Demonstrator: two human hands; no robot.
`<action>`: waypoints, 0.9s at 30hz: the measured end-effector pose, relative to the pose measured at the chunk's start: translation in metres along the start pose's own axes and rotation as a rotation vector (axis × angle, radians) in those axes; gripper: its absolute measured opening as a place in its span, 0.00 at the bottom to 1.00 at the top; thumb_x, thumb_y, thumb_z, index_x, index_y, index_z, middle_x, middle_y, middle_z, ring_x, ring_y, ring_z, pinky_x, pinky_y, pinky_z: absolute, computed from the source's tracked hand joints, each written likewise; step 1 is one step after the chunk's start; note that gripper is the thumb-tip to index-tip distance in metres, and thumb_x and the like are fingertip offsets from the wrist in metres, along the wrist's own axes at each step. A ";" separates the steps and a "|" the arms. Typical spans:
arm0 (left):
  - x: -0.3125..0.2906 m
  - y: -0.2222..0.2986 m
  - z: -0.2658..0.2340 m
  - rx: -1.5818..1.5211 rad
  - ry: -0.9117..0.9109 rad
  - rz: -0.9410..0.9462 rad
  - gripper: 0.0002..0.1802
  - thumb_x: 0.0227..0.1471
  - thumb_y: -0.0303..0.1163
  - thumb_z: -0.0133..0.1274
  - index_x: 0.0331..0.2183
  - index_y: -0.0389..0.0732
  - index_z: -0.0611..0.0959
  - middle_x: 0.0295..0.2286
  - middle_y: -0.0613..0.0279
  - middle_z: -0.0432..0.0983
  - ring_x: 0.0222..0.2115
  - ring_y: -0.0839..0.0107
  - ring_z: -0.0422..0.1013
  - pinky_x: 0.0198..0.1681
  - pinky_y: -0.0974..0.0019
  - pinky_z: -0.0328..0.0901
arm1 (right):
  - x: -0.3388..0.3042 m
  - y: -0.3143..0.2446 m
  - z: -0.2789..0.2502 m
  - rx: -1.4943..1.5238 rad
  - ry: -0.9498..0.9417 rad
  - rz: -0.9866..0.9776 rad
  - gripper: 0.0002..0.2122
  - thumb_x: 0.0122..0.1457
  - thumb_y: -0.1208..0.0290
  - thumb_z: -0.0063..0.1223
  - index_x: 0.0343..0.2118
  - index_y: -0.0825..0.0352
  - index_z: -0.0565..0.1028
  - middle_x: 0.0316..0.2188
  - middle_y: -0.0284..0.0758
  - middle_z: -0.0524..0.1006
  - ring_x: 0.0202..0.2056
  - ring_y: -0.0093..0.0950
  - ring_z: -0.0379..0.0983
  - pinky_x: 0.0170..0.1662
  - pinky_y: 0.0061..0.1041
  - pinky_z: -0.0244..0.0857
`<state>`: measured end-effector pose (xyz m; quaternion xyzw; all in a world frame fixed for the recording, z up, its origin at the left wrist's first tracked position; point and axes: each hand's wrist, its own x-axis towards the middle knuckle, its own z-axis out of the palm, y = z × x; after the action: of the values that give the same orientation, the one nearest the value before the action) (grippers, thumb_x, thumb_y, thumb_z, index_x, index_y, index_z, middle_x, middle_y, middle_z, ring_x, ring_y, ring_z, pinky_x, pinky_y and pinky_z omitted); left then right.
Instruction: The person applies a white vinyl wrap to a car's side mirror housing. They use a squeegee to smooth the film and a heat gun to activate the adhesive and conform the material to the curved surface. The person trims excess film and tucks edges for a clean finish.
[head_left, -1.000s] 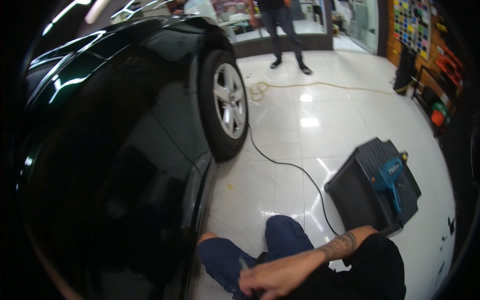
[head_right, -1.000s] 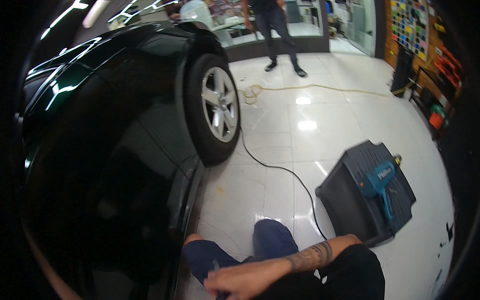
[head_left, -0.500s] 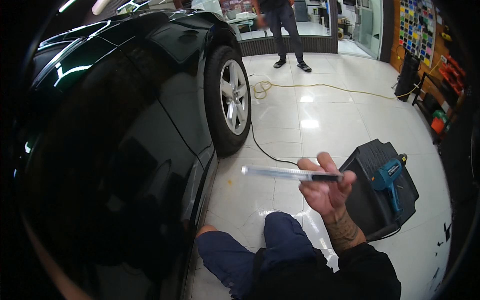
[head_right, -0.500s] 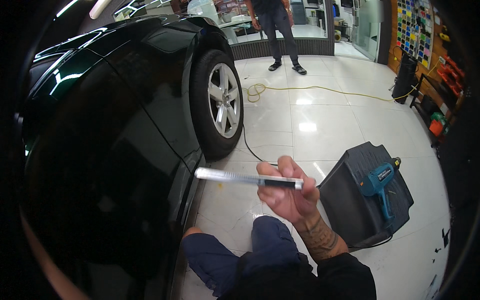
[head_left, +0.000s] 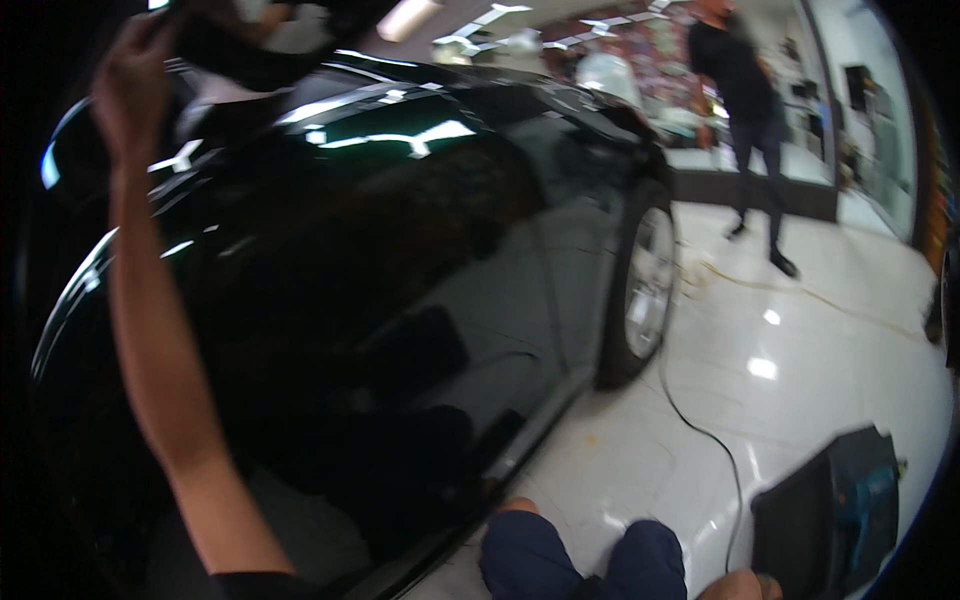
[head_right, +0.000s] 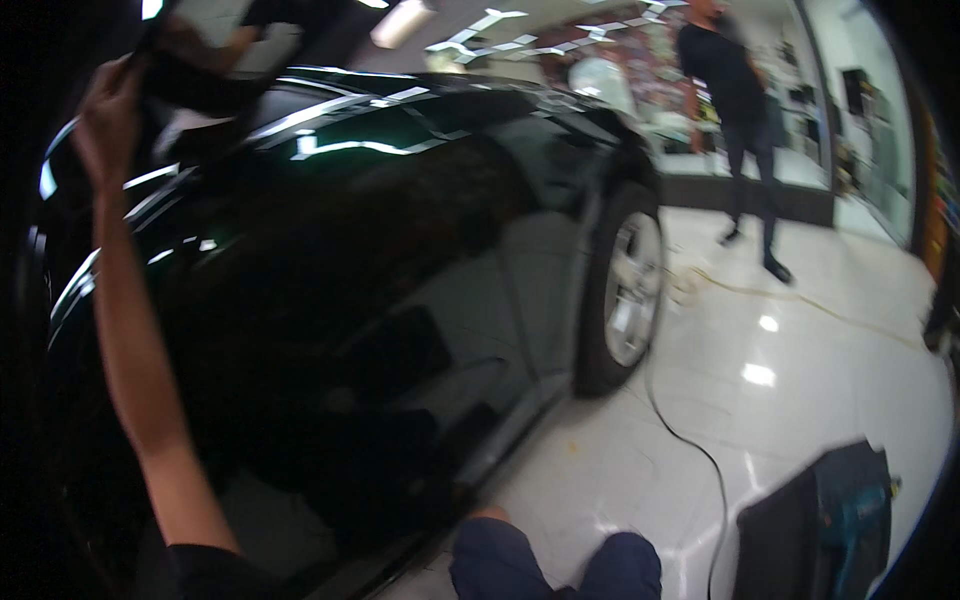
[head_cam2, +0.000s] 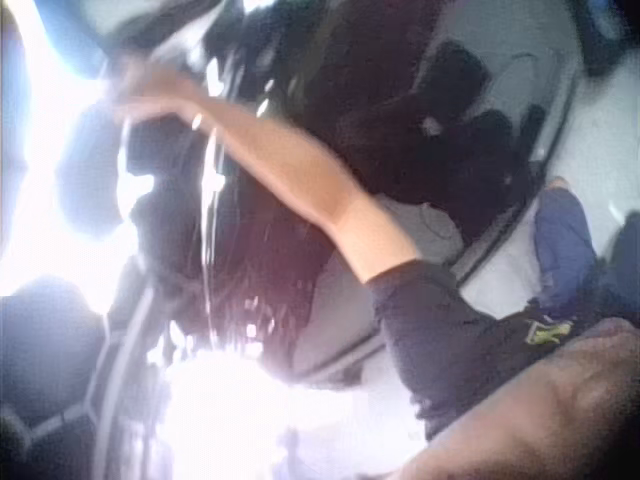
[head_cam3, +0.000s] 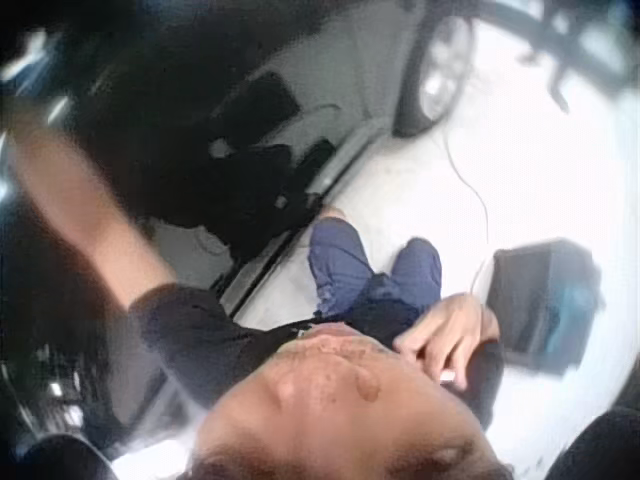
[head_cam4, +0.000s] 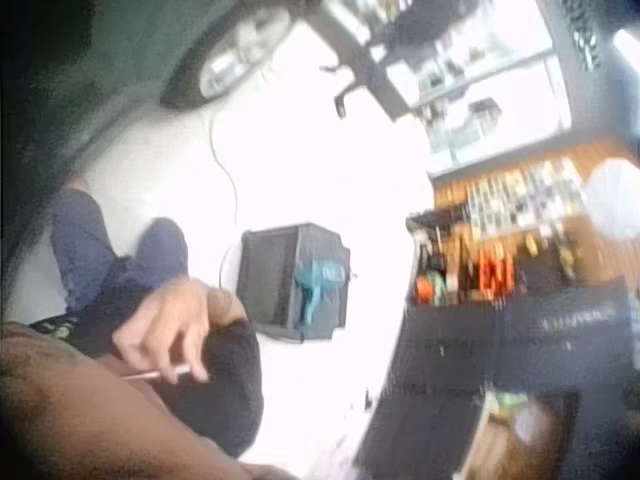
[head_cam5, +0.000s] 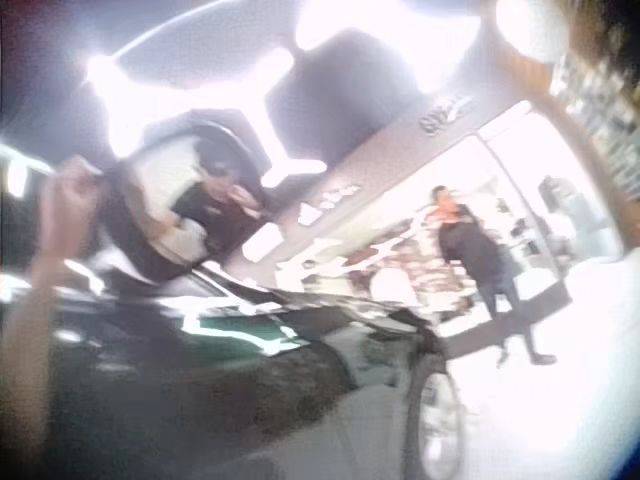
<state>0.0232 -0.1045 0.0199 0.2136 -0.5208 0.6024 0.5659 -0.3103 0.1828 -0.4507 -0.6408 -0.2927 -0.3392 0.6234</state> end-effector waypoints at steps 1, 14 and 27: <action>-0.031 0.041 0.025 -0.133 0.102 -0.165 0.13 0.54 0.46 0.54 0.39 0.52 0.83 0.31 0.70 0.81 0.30 0.74 0.75 0.34 0.69 0.66 | -0.011 -0.007 0.005 -0.024 0.070 0.159 0.17 0.57 0.62 0.57 0.38 0.75 0.74 0.37 0.44 0.67 0.35 0.36 0.66 0.34 0.31 0.62; -0.005 0.091 0.030 -0.361 0.036 -0.347 0.23 0.49 0.34 0.59 0.46 0.37 0.73 0.39 0.51 0.76 0.40 0.58 0.74 0.46 0.60 0.67 | -0.032 -0.013 0.007 0.064 0.092 0.319 0.20 0.54 0.59 0.61 0.39 0.73 0.75 0.38 0.44 0.70 0.37 0.38 0.66 0.41 0.34 0.61; 0.008 0.084 0.025 -0.322 0.149 -0.223 0.14 0.50 0.37 0.58 0.38 0.42 0.83 0.27 0.61 0.81 0.22 0.74 0.73 0.31 0.70 0.68 | -0.008 -0.035 0.025 -0.207 0.292 0.434 0.17 0.52 0.66 0.64 0.38 0.74 0.74 0.37 0.44 0.70 0.32 0.36 0.67 0.34 0.30 0.62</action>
<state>-0.0633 -0.1075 0.0030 0.1317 -0.5404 0.4591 0.6927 -0.3416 0.2103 -0.4359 -0.6931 -0.0196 -0.3144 0.6484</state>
